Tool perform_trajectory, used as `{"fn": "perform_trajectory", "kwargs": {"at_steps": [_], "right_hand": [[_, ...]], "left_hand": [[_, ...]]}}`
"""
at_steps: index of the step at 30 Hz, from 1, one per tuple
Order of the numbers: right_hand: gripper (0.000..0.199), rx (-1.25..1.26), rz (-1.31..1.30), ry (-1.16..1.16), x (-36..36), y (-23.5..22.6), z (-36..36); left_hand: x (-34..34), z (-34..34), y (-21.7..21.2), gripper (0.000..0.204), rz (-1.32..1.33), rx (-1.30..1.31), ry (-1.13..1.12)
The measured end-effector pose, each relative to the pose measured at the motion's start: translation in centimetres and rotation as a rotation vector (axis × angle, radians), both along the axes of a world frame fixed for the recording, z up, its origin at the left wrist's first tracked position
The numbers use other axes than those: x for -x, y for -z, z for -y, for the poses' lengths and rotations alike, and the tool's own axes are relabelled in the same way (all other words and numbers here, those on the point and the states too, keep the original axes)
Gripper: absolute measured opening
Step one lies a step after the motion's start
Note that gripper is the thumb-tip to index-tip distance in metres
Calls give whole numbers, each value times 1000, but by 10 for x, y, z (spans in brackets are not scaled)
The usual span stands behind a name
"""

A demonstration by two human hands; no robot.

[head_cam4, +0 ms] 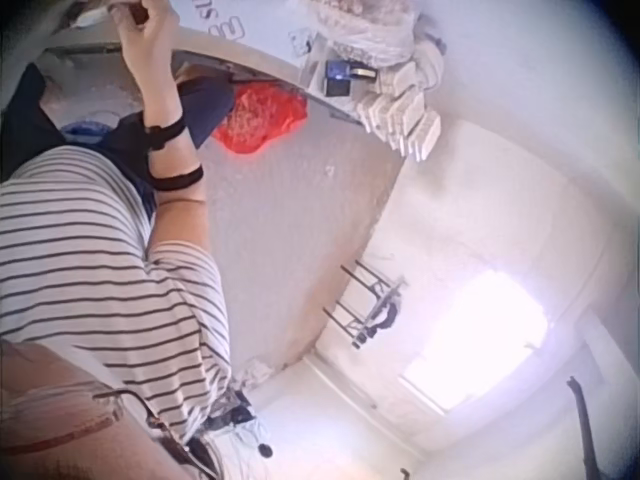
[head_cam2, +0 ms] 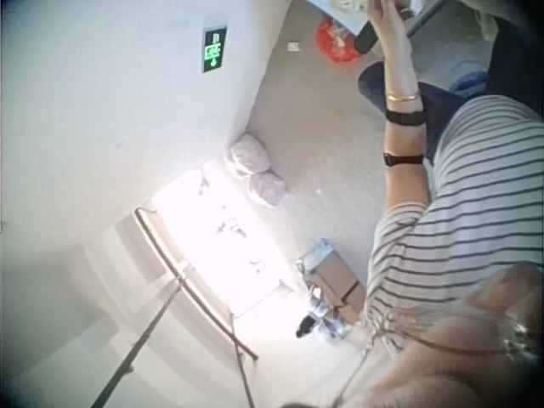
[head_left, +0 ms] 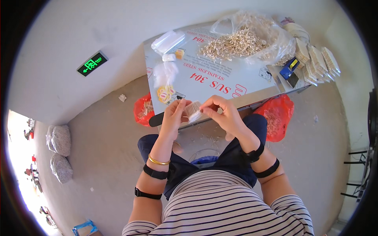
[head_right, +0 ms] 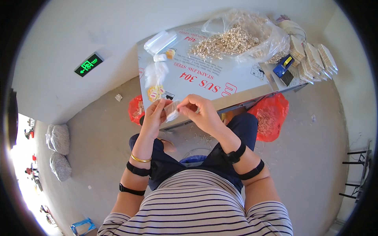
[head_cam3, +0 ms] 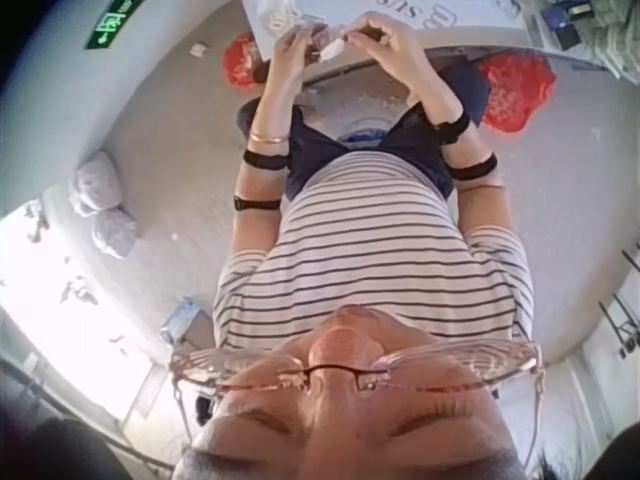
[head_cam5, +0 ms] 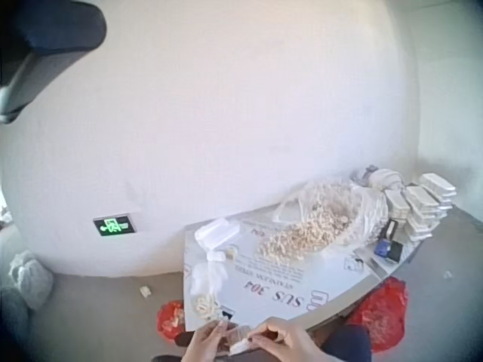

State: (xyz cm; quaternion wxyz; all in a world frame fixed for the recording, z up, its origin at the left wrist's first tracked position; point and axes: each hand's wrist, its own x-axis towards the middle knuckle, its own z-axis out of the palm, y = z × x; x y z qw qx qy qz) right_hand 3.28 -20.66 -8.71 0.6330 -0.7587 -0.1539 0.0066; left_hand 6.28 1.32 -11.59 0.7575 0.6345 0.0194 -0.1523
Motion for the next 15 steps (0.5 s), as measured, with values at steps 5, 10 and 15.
{"fn": "perform_trajectory", "kwargs": {"at_steps": [5,10,15], "right_hand": [[10,-180,-165,120,-23,45,-1],[10,-215,-307,191,-41,78,-9],[12,-105,-306,180,-54,100,-13]], "left_hand": [[2,-1,16,46,174,-212,47],[-6,-1,38,29,521,-508,39],[-24,7,61,14,422,-358,-44]]}}
